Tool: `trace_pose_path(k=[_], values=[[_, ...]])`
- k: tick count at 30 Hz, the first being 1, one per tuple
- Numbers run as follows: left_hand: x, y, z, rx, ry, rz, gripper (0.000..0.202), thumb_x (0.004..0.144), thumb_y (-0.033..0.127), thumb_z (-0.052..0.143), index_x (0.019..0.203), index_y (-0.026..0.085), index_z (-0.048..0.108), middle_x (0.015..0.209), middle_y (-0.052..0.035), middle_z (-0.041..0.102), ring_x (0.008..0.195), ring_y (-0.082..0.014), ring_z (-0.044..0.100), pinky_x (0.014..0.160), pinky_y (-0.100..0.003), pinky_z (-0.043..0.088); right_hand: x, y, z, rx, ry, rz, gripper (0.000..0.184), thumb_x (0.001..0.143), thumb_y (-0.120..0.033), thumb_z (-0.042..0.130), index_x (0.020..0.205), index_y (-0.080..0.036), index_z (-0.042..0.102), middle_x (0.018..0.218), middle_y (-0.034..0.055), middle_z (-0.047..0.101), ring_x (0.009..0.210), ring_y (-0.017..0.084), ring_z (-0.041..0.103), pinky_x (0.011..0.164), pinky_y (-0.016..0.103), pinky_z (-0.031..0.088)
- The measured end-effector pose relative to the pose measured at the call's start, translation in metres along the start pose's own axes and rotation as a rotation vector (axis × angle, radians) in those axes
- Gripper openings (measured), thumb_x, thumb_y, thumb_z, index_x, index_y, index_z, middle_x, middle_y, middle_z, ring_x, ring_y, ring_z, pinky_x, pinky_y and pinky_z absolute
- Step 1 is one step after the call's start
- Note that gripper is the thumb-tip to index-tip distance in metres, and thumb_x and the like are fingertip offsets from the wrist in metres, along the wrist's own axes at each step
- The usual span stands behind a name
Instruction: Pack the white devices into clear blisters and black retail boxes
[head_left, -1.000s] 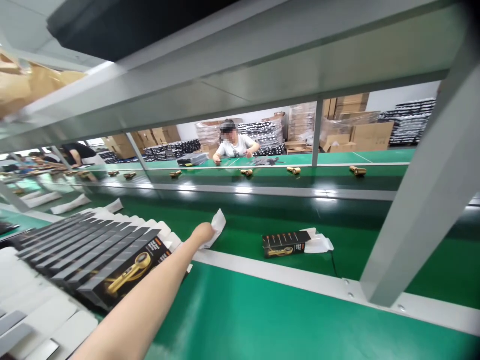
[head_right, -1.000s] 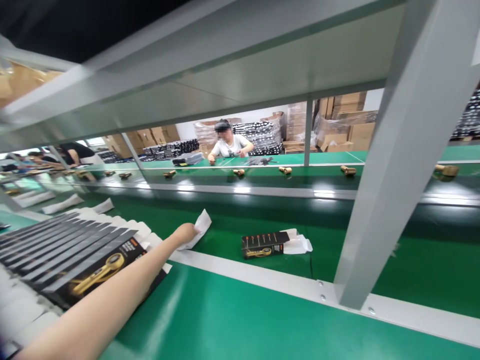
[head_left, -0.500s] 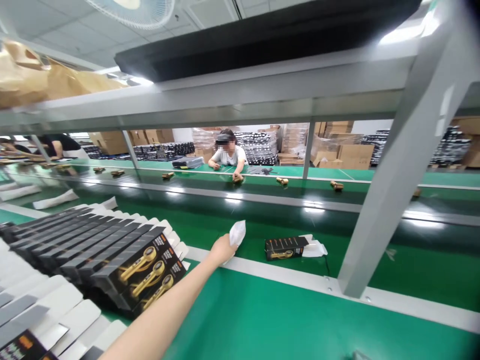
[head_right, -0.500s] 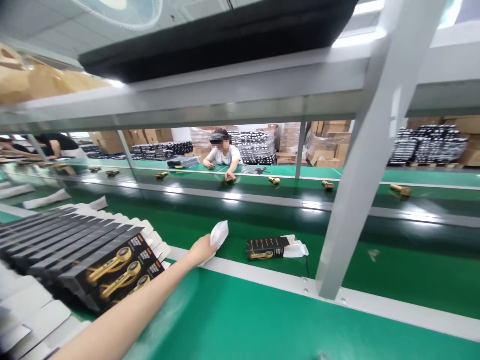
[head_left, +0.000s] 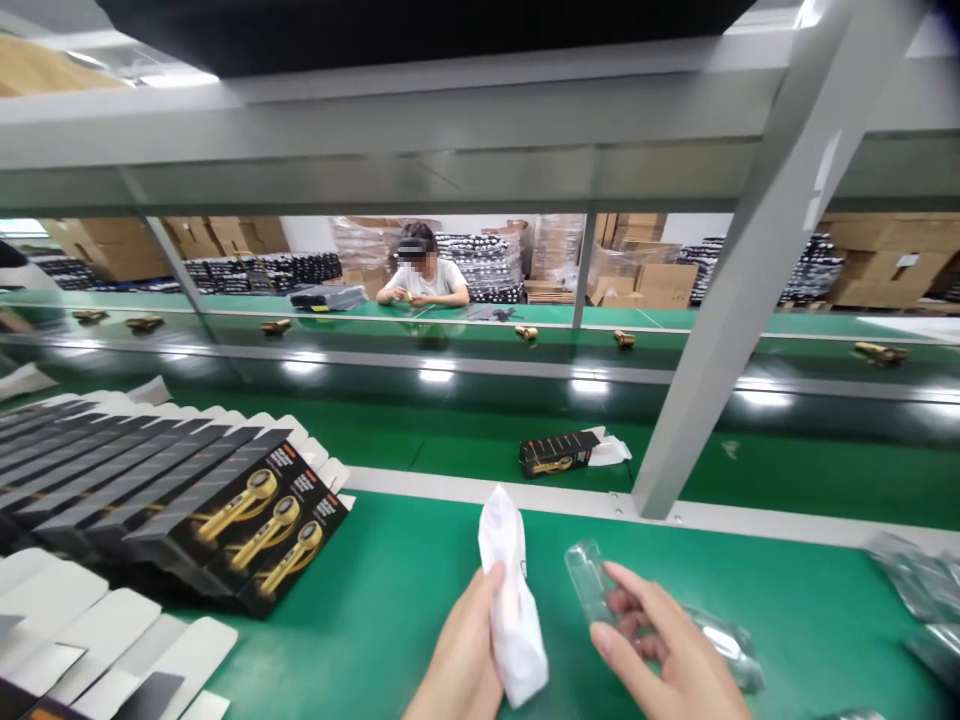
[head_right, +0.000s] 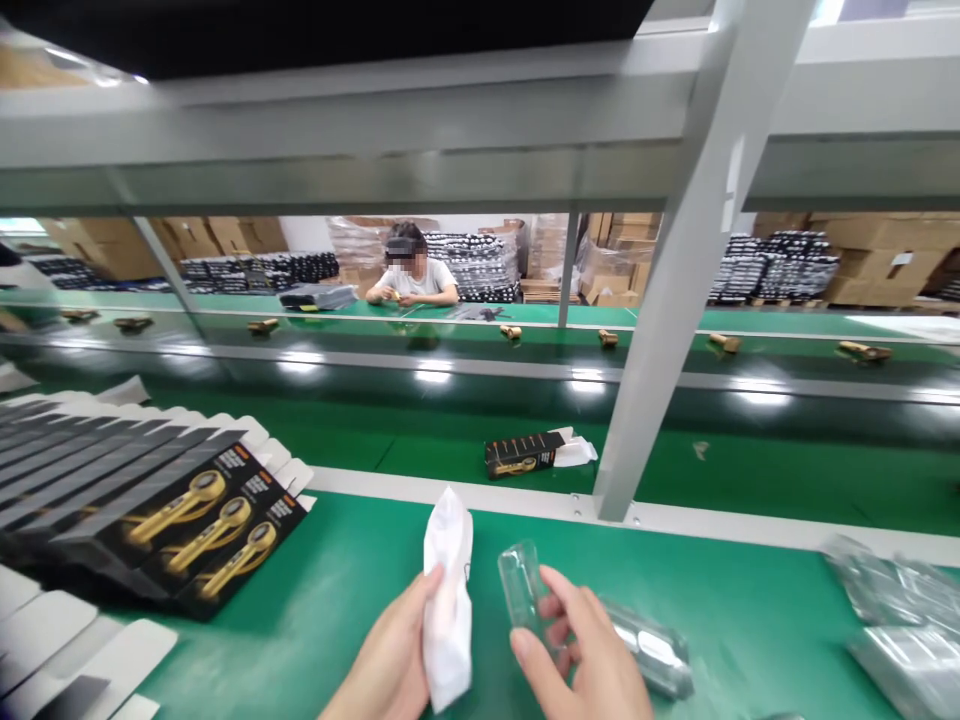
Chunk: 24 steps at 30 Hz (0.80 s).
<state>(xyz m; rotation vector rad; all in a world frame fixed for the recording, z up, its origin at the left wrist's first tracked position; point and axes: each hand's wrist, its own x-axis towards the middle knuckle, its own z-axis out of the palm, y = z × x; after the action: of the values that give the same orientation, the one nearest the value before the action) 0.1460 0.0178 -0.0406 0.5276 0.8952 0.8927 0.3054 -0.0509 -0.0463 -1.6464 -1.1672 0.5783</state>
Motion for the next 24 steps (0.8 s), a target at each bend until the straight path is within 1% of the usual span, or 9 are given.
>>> trace_pose_path(k=[1, 4, 6, 9, 13, 16, 18, 21, 24], values=[[0.0, -0.006, 0.002, -0.057, -0.048, 0.045, 0.044, 0.074, 0.039, 0.065, 0.108, 0.018, 0.048, 0.084, -0.0041, 0.064, 0.072, -0.018, 0.063, 0.061, -0.026, 0.048, 0.001, -0.007, 0.004, -0.006, -0.011, 0.004, 0.043, 0.076, -0.045, 0.054, 0.109, -0.019, 0.06, 0.087, 0.005, 0.063, 0.068, 0.017, 0.059, 0.055, 0.024, 0.05], [0.0, -0.022, 0.006, -0.099, -0.134, 0.148, 0.08, 0.063, 0.029, 0.076, 0.126, 0.02, 0.028, 0.105, -0.0109, 0.062, 0.095, -0.0251, 0.062, 0.081, -0.034, 0.048, 0.001, -0.023, 0.017, -0.066, -0.101, -0.019, 0.042, 0.076, -0.039, 0.052, 0.111, -0.017, 0.057, 0.089, 0.0053, 0.061, 0.068, 0.017, 0.058, 0.06, 0.026, 0.05], [-0.001, -0.028, 0.006, -0.032, -0.158, 0.141, 0.097, 0.06, 0.029, 0.08, 0.131, 0.02, 0.014, 0.108, -0.0158, 0.061, 0.097, -0.0286, 0.062, 0.085, -0.04, 0.047, -0.002, -0.027, 0.028, -0.128, -0.148, -0.058, 0.039, 0.076, -0.034, 0.051, 0.111, -0.017, 0.057, 0.088, 0.005, 0.06, 0.071, 0.017, 0.058, 0.065, 0.028, 0.049], [-0.01, -0.031, 0.006, 0.104, -0.217, 0.131, 0.101, 0.066, 0.037, 0.076, 0.134, 0.019, 0.003, 0.114, -0.0208, 0.057, 0.097, -0.03, 0.062, 0.089, -0.045, 0.045, -0.008, -0.028, 0.04, -0.155, -0.129, -0.094, 0.034, 0.077, -0.03, 0.048, 0.109, -0.019, 0.056, 0.086, 0.0038, 0.058, 0.075, 0.019, 0.057, 0.068, 0.03, 0.047], [-0.022, -0.026, 0.003, 0.266, -0.282, 0.217, 0.094, 0.071, 0.035, 0.071, 0.137, 0.019, 0.006, 0.128, -0.0204, 0.046, 0.112, -0.0285, 0.053, 0.099, -0.041, 0.038, -0.013, -0.024, 0.045, -0.144, -0.113, -0.099, 0.03, 0.081, -0.031, 0.046, 0.109, -0.022, 0.049, 0.088, 0.0027, 0.057, 0.077, 0.019, 0.056, 0.07, 0.031, 0.045], [-0.023, -0.02, -0.003, 0.158, -0.45, 0.158, 0.091, 0.066, 0.028, 0.073, 0.137, 0.021, 0.017, 0.128, -0.0146, 0.048, 0.118, -0.0288, 0.048, 0.102, -0.04, 0.035, -0.017, -0.015, 0.046, -0.183, -0.071, -0.158, 0.029, 0.083, -0.031, 0.044, 0.11, -0.023, 0.046, 0.089, 0.0038, 0.054, 0.079, 0.02, 0.056, 0.071, 0.033, 0.045], [-0.018, -0.02, -0.008, 0.046, -0.513, 0.104, 0.081, 0.066, 0.03, 0.072, 0.133, 0.023, 0.027, 0.125, -0.0117, 0.05, 0.118, -0.0302, 0.046, 0.1, -0.042, 0.035, -0.021, -0.008, 0.05, -0.242, -0.037, -0.192, 0.031, 0.083, -0.032, 0.045, 0.113, -0.022, 0.046, 0.091, 0.0059, 0.055, 0.085, 0.023, 0.057, 0.073, 0.036, 0.046], [-0.008, -0.026, -0.016, 0.027, -0.425, 0.095, 0.06, 0.073, 0.038, 0.067, 0.124, 0.023, 0.038, 0.119, -0.0101, 0.054, 0.117, -0.0291, 0.046, 0.1, -0.044, 0.033, -0.027, 0.002, 0.056, -0.363, 0.071, -0.29, 0.033, 0.082, -0.032, 0.049, 0.113, -0.022, 0.047, 0.097, 0.0089, 0.057, 0.09, 0.028, 0.056, 0.079, 0.044, 0.044], [-0.003, -0.031, -0.019, 0.085, -0.319, 0.152, 0.055, 0.074, 0.041, 0.067, 0.12, 0.02, 0.044, 0.116, -0.0107, 0.056, 0.114, -0.0278, 0.048, 0.102, -0.041, 0.031, -0.03, 0.007, 0.059, -0.385, 0.113, -0.434, 0.037, 0.077, -0.029, 0.055, 0.114, -0.023, 0.048, 0.099, 0.0092, 0.057, 0.09, 0.029, 0.056, 0.082, 0.047, 0.043]])
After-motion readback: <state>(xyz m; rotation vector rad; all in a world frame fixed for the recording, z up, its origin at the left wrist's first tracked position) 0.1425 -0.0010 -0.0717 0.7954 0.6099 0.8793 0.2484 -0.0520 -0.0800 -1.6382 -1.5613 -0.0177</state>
